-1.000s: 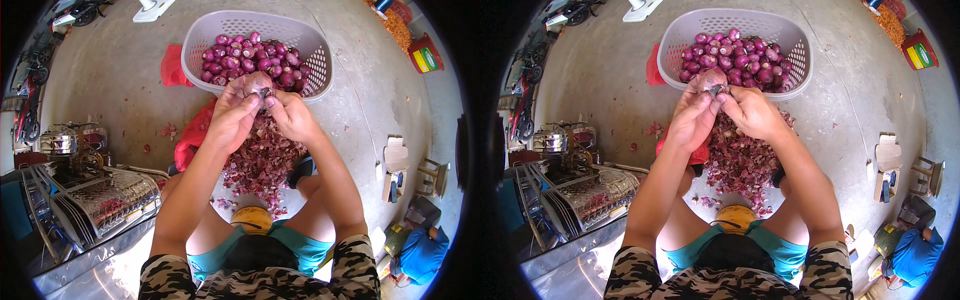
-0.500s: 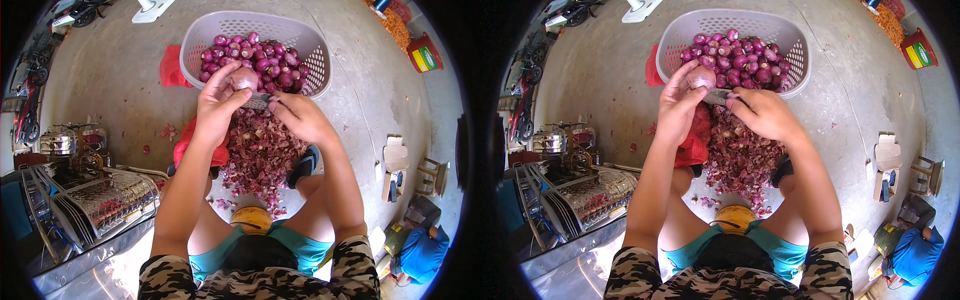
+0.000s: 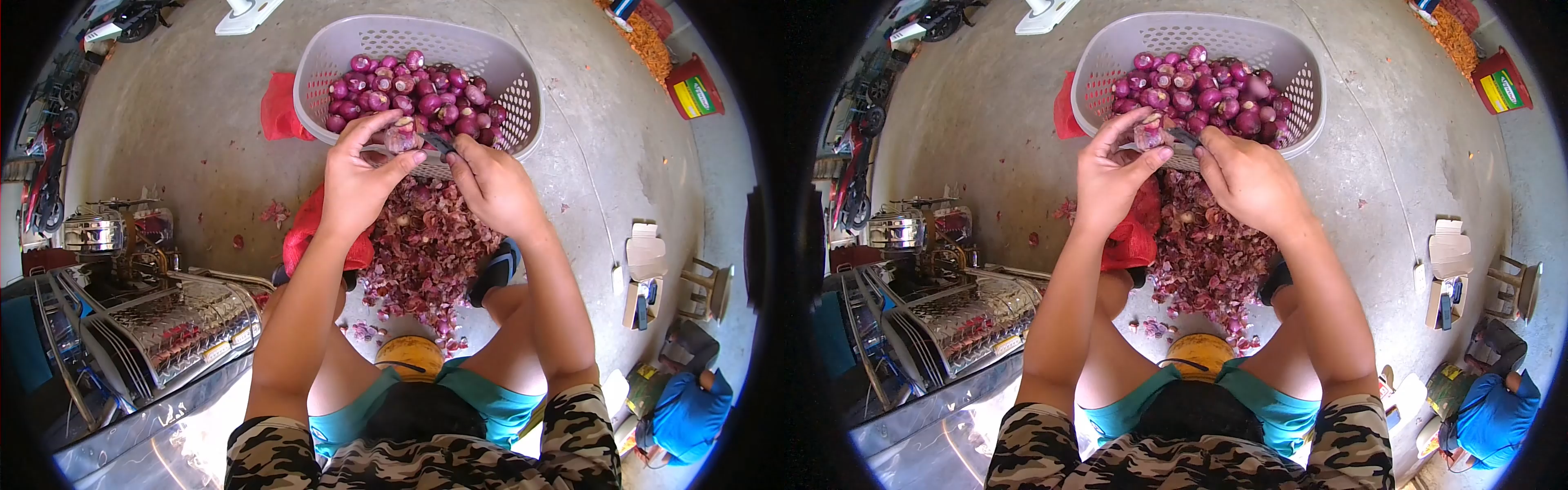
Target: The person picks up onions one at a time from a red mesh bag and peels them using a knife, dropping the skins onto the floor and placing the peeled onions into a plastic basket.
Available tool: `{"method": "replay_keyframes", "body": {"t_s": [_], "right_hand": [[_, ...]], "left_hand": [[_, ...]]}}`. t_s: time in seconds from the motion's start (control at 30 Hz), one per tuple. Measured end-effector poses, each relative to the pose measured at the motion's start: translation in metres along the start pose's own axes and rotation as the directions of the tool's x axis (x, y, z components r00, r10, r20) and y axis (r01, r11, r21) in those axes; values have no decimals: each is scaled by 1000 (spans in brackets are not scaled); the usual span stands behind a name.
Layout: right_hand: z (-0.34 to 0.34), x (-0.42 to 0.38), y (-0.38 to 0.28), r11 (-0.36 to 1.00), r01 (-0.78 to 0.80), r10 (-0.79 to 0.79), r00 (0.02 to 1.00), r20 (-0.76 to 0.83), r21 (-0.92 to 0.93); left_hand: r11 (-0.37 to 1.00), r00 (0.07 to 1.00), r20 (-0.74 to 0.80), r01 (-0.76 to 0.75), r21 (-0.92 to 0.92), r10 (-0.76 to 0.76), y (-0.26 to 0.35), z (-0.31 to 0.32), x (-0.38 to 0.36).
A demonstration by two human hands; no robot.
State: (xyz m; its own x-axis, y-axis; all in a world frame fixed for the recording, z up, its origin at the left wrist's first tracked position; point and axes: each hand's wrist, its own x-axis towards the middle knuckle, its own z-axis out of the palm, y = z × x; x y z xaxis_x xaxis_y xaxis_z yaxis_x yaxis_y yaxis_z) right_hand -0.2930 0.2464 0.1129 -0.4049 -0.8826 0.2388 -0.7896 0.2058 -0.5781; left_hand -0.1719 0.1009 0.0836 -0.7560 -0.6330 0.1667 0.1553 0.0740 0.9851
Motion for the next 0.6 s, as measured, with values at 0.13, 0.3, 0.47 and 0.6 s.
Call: {"method": "replay_keyframes", "body": {"t_s": [0.13, 0.3, 0.47, 0.6], "right_hand": [[1, 1, -2, 999, -19, 19, 1000, -2, -43], [6, 1, -7, 997, -48, 47, 999, -8, -61], [16, 0, -12, 998, -34, 30, 997, -72, -54], [24, -1, -17, 999, -29, 26, 992, -127, -22]], "left_hand": [[989, 996, 38, -88, 119, 84, 1, -2, 0], [1000, 1000, -15, -22, -7, 22, 4, 0, -1], [935, 985, -95, 105, -338, -145, 9, 4, 0], [812, 957, -37, 224, -539, -288, 10, 7, -4]]}}
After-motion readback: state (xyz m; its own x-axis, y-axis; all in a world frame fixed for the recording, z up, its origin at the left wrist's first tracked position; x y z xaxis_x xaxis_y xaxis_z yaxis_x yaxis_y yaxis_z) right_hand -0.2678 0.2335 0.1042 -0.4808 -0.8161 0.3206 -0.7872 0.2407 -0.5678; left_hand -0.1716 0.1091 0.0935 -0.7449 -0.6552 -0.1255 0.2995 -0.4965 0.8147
